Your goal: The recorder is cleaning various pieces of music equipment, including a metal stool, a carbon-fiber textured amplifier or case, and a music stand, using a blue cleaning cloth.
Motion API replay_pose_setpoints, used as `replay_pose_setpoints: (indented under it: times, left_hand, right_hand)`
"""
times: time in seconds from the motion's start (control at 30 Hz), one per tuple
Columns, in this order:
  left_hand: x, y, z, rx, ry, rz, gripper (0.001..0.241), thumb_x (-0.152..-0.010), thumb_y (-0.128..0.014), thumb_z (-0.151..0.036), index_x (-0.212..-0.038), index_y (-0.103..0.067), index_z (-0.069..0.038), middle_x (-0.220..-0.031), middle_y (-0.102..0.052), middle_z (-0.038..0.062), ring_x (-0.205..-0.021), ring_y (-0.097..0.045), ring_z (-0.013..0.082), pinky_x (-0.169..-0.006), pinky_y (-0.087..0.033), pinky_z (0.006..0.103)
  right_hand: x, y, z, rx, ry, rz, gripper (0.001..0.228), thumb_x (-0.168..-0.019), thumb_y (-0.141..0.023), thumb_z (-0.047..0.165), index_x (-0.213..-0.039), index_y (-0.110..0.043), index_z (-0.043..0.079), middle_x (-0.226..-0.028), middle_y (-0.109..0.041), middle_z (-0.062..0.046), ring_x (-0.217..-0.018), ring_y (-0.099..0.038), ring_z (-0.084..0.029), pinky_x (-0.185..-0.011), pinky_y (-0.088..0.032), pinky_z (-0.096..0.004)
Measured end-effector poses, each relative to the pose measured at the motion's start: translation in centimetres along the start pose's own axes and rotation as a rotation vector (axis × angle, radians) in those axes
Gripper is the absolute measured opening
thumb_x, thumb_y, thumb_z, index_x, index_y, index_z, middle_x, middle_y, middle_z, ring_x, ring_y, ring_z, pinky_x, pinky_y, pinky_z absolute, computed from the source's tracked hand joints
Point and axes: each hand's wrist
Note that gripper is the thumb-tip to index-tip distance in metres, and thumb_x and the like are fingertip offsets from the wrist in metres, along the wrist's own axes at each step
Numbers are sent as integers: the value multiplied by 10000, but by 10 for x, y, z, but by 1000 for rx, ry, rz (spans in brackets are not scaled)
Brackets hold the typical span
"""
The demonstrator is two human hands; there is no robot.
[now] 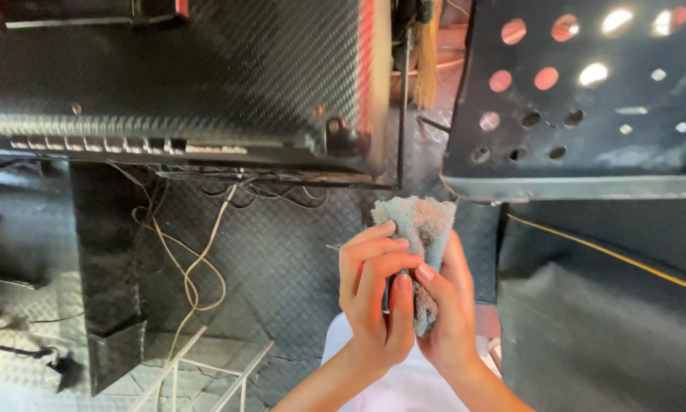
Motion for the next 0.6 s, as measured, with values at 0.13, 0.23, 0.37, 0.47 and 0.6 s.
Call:
replay_pose_setpoints:
  times: [0.13,0.23,0.37,0.47,0.6]
  left_hand:
    - [-58,8,17,-159,-115,86,163,-975,-640,-11,-1127,-671,-61,-1180,-656,100,-1193,-638,337,-1052,-536,417]
    - [-91,3,27,-306,-188,97,195,-953,-714,-32,-1139,-682,-79,-1198,-675,84,-1195,-654,338,-1037,-528,402]
    - [-141,-19,13,-503,-190,158,251,-853,-731,-146,-1085,-683,-63,-1166,-663,117,-1162,-640,359,-1033,-511,451]
    - [-156,-54,24,-701,-154,61,216,-827,-720,-168,-1026,-685,-92,-1155,-687,98,-1156,-678,338,-998,-534,450]
    - [-155,-45,25,-785,-84,102,319,-857,-715,-266,-1126,-667,-101,-1272,-651,114,-1239,-642,370,-1064,-535,474]
  right_hand:
    - [-55,2,0,155,232,-11,528,-961,-588,103,-1459,-462,-18,-1457,-545,-113,-1357,-533,-194,-1165,-397,-330]
    - [-92,13,-20,136,293,-56,546,-962,-644,42,-1477,-473,-13,-1385,-594,-114,-1260,-573,-190,-1100,-443,-325]
    - [-127,8,-42,323,292,-50,475,-969,-668,84,-1408,-514,-15,-1326,-612,-98,-1180,-597,-169,-1033,-478,-311]
    - [-168,1,-49,562,551,-34,408,-956,-666,113,-1342,-572,23,-1338,-620,-112,-1160,-603,-176,-1028,-489,-307]
    - [-227,-15,-17,595,696,57,343,-999,-547,13,-1331,-623,-28,-1360,-647,-159,-1337,-596,-294,-1191,-435,-373]
Point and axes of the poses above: each hand's wrist, its own x-axis away from the middle knuckle, its own y-axis out of the back of the hand, z = x × y
